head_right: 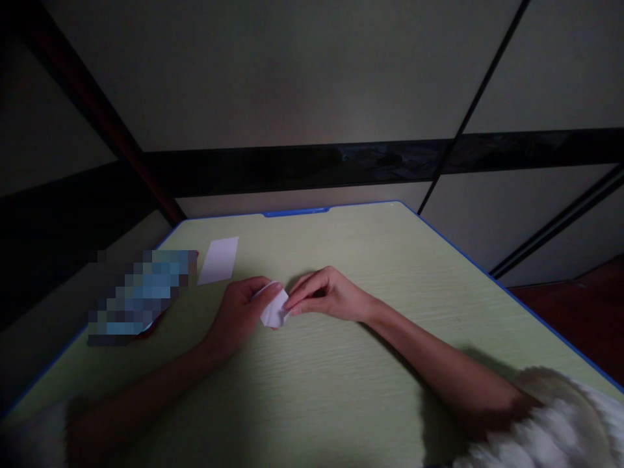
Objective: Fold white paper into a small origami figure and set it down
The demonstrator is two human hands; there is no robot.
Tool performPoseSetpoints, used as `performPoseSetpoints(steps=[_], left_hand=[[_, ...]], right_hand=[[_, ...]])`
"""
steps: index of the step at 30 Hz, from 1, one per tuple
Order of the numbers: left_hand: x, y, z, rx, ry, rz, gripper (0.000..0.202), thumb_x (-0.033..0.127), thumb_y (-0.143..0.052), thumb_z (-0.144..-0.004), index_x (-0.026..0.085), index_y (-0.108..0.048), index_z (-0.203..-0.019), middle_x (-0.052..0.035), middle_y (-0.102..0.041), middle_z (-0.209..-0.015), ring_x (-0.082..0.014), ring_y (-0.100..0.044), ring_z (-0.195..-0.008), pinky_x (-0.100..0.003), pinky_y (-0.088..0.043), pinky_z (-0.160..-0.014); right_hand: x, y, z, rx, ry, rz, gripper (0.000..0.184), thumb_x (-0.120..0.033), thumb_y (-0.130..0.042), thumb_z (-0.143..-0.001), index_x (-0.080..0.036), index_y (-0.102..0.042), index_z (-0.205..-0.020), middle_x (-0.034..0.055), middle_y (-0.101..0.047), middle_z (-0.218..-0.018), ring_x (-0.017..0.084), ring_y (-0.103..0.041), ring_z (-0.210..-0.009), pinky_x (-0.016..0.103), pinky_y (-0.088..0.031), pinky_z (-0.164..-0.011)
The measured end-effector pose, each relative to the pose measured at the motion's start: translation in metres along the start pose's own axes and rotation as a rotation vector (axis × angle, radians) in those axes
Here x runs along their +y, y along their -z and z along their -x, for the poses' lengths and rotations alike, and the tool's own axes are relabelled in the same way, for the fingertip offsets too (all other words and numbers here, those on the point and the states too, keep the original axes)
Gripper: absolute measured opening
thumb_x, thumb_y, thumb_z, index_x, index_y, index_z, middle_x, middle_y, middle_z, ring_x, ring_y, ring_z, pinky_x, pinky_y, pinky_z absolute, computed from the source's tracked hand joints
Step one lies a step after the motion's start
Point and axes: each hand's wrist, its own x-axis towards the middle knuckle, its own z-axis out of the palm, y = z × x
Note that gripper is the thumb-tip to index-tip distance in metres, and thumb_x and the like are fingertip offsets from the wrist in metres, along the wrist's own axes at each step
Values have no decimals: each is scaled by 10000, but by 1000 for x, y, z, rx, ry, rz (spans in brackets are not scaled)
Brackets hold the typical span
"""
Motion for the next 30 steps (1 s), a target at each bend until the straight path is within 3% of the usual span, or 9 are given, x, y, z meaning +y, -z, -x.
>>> performPoseSetpoints(steps=[4,8,14,22,30], left_hand=[[-1,0,1,-11,-8,6,262,289,-515,-677,123,-524,-475,57,-421,-404,-57,-373,-400,-170,-273,-387],[-3,0,0,-73,24,108,221,291,-502,-685,121,-564,-558,40,-483,-456,-71,-417,-436,-176,-305,-419],[-3,0,-2,-144,33,156,162,238,-520,-670,119,-592,-587,20,-551,-520,-77,-456,-486,-180,-324,-472],[-3,0,-2,-150,46,152,174,254,-527,-670,120,-570,-569,32,-518,-503,-72,-418,-470,-186,-293,-463],[-3,2,-2,-178,94,182,150,236,-526,-644,124,-554,-549,34,-506,-491,-77,-422,-470,-189,-288,-463]], right_hand=[[-1,-3,-1,50,-30,-10,35,-122,-610,-667,-98,-635,-662,21,-574,-671,82,-509,-605,218,-402,-556],[-2,-6,-2,140,-116,-42,162,-239,-594,-694,-108,-551,-609,-33,-476,-538,55,-405,-491,193,-307,-452],[-4,-9,-3,233,-172,-50,260,-341,-585,-686,-116,-509,-582,-41,-440,-495,53,-360,-461,201,-256,-436],[-8,-15,-5,344,-227,-15,252,-328,-617,-647,-121,-501,-562,-39,-444,-488,48,-348,-448,192,-260,-422],[-10,-17,-3,354,-222,76,192,-248,-556,-682,-131,-470,-556,-56,-386,-473,40,-306,-423,180,-240,-399]])
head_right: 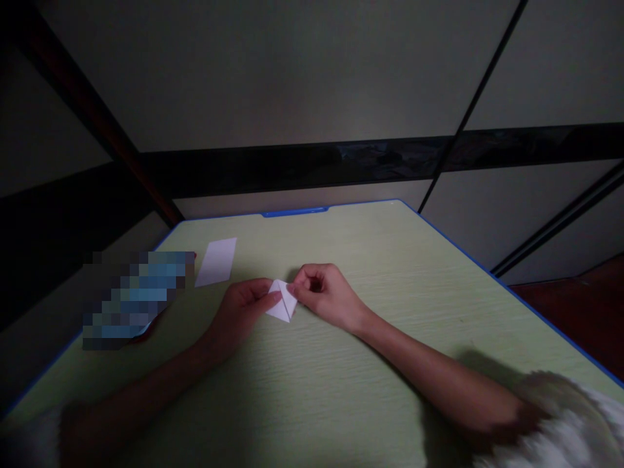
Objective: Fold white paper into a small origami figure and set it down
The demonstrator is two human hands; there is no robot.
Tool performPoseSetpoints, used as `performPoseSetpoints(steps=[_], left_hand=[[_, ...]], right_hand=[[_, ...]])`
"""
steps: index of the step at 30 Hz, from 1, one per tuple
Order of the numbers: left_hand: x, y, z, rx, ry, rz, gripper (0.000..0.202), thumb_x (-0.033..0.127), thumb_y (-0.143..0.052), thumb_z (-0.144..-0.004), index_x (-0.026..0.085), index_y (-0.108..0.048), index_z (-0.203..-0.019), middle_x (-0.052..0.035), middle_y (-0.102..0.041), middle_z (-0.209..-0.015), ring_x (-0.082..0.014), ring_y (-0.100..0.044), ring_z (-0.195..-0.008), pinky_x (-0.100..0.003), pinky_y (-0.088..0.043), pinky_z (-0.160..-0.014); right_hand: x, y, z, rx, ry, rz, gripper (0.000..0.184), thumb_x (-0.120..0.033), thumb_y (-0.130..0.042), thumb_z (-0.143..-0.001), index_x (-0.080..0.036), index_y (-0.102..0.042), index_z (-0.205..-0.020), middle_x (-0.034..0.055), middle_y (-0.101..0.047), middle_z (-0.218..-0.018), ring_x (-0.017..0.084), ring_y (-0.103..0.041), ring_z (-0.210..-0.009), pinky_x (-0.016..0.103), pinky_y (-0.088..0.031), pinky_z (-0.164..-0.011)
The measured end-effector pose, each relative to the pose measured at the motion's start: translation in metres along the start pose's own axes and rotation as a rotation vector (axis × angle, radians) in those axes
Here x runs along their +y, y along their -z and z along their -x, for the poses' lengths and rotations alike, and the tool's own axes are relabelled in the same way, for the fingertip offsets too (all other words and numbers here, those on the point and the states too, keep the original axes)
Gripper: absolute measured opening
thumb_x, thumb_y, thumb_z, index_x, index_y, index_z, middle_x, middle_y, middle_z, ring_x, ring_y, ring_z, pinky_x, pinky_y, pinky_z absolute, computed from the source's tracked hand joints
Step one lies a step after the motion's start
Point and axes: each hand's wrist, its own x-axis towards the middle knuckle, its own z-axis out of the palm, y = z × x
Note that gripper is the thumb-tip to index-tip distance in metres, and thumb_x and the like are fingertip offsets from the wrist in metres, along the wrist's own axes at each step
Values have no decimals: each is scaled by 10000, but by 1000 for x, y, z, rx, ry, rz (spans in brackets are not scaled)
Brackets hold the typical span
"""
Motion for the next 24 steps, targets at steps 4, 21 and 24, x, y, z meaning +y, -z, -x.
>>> performPoseSetpoints(steps=[4,21,24], left_hand=[[1,0,0,-11,2,11,168,265,-529,-652,122,-572,-576,32,-516,-507,-72,-412,-470,-184,-277,-454],[1,0,0,150,-112,-112,252,319,-527,-688,124,-561,-533,45,-421,-470,-68,-332,-464,-188,-247,-429],[3,0,1,182,-137,-106,247,308,-526,-692,130,-552,-524,50,-403,-457,-69,-341,-464,-184,-266,-430]], right_hand=[[-1,-1,1,13,25,97,155,-195,-527,-680,-135,-460,-554,-48,-388,-493,52,-328,-452,185,-262,-421],[-1,-7,-1,64,27,-148,213,-293,-611,-651,-148,-459,-683,-49,-433,-541,56,-392,-470,187,-300,-437],[-2,-6,-2,19,-9,-181,278,-382,-605,-644,-144,-463,-652,-42,-444,-536,60,-403,-469,196,-308,-445]])
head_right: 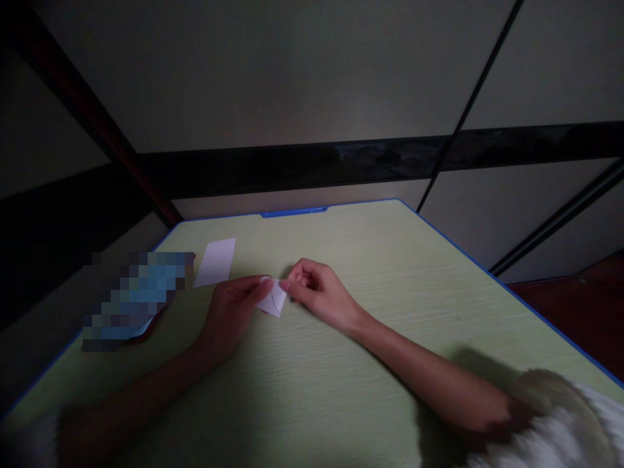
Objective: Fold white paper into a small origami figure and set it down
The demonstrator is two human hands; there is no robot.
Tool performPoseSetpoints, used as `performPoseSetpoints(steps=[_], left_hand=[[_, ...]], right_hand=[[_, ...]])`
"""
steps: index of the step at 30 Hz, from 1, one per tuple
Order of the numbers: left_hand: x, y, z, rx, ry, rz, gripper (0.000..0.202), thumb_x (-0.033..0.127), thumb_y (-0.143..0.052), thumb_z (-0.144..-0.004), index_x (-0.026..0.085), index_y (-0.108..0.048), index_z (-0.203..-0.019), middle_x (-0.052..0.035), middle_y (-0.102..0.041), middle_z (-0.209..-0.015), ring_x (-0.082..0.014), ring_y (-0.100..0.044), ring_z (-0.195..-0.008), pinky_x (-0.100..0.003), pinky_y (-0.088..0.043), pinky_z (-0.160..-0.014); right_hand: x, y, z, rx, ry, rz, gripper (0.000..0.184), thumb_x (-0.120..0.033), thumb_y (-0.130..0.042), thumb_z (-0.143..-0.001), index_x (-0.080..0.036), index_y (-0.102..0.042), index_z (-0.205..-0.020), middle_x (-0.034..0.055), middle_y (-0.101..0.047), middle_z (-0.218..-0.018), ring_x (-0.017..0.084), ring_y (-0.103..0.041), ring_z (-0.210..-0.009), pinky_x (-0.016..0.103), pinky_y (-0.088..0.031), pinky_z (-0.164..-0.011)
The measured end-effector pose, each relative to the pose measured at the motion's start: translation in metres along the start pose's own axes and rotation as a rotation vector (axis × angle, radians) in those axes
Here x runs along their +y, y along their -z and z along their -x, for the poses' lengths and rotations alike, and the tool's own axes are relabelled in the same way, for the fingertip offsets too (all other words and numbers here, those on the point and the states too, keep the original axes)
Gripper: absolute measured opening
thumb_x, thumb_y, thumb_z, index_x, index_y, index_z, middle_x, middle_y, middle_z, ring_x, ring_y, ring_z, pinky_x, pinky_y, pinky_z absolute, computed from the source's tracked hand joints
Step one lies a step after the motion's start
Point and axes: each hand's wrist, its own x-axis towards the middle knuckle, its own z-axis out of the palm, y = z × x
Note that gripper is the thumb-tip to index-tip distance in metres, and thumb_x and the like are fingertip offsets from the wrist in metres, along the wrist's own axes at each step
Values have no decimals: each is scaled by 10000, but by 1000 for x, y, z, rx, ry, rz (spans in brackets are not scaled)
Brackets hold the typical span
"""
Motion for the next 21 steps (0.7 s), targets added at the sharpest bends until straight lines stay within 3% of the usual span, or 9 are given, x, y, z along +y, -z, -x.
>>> performPoseSetpoints(steps=[6,21], left_hand=[[3,-1,0,19,-40,55,254,255,-525,-694,137,-495,-471,49,-417,-485,-66,-373,-475,-172,-307,-441],[2,-2,3,9,-2,70,250,245,-549,-651,142,-475,-436,61,-397,-434,-60,-330,-432,-181,-253,-410]], right_hand=[[-1,-1,4,-117,0,105,334,-426,-495,-729,-132,-476,-571,-46,-410,-483,52,-331,-442,195,-249,-429],[2,3,4,-83,26,99,340,-388,-545,-686,-140,-460,-468,-37,-395,-449,61,-314,-431,213,-229,-429]])
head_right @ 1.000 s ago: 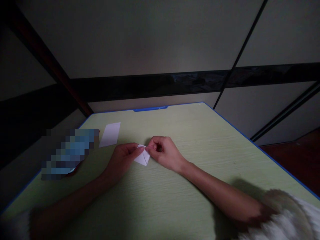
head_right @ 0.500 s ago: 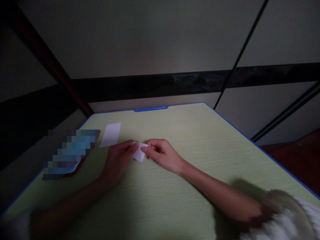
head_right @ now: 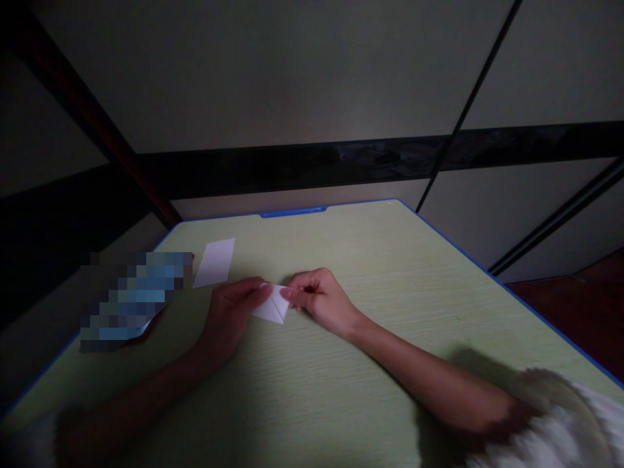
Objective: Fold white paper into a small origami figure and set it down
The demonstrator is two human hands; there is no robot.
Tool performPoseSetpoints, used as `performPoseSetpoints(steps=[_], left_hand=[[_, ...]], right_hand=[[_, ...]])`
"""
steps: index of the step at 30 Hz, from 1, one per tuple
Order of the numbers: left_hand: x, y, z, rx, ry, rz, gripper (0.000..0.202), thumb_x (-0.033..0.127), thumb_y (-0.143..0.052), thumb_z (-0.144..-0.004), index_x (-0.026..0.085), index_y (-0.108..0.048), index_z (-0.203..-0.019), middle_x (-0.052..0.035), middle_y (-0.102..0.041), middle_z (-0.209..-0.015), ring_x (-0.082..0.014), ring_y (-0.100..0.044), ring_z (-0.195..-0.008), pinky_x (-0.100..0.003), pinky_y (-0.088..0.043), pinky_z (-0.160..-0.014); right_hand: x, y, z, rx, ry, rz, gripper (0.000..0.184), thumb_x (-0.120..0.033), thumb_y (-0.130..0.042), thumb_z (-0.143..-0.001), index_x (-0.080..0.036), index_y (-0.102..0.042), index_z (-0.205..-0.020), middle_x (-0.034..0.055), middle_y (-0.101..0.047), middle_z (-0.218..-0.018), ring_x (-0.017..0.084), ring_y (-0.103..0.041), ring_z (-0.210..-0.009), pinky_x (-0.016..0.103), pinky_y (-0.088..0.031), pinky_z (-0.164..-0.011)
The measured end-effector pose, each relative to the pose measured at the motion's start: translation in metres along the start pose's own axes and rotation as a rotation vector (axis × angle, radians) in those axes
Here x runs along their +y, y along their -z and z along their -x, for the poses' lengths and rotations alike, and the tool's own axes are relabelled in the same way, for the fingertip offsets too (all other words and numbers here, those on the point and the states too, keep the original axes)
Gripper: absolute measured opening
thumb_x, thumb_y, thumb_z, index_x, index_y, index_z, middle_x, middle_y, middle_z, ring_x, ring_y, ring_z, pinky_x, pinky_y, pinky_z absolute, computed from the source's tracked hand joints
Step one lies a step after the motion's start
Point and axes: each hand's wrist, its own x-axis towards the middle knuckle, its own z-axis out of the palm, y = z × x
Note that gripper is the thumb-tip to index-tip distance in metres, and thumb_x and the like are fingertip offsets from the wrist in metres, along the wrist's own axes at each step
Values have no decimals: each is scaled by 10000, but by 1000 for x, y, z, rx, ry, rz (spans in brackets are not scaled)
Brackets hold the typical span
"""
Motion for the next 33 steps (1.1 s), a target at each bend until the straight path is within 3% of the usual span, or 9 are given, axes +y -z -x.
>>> performPoseSetpoints(steps=[7,10,15,22,27,33], left_hand=[[-1,-2,-2,-57,57,-65,173,245,-561,-618,131,-522,-494,52,-433,-454,-63,-359,-435,-175,-259,-401],[-2,-2,-2,-46,16,-98,208,258,-541,-650,134,-497,-489,61,-398,-443,-58,-336,-429,-172,-251,-400],[-4,0,0,14,-32,-90,218,270,-529,-671,141,-473,-504,63,-396,-461,-57,-333,-439,-171,-255,-405],[-4,-1,-3,-18,-35,-75,247,289,-513,-683,144,-450,-493,59,-399,-462,-61,-358,-454,-175,-282,-426],[-5,-1,-4,-142,10,-124,259,297,-490,-695,146,-437,-491,63,-357,-443,-60,-333,-438,-182,-244,-411],[-5,0,-5,-302,13,-140,324,319,-451,-709,157,-367,-441,69,-271,-419,-53,-268,-410,-192,-189,-388]], right_hand=[[-1,0,3,-68,140,343,320,-321,-482,-762,-132,-464,-505,-28,-375,-527,66,-316,-478,208,-240,-446],[-1,-1,3,-42,99,316,301,-346,-468,-767,-135,-466,-552,-34,-360,-523,69,-310,-478,203,-238,-437],[2,-1,1,-145,-3,202,350,-403,-453,-758,-157,-373,-523,-56,-265,-499,58,-243,-453,196,-196,-406],[0,0,2,-73,93,390,320,-332,-390,-812,-157,-350,-547,-41,-313,-529,70,-294,-496,200,-239,-450],[0,3,0,-187,117,373,332,-362,-374,-821,-142,-394,-573,-23,-366,-572,80,-341,-545,208,-282,-501],[1,4,1,-339,-20,128,314,-391,-425,-783,-127,-436,-615,-38,-317,-567,67,-293,-516,204,-244,-469]])
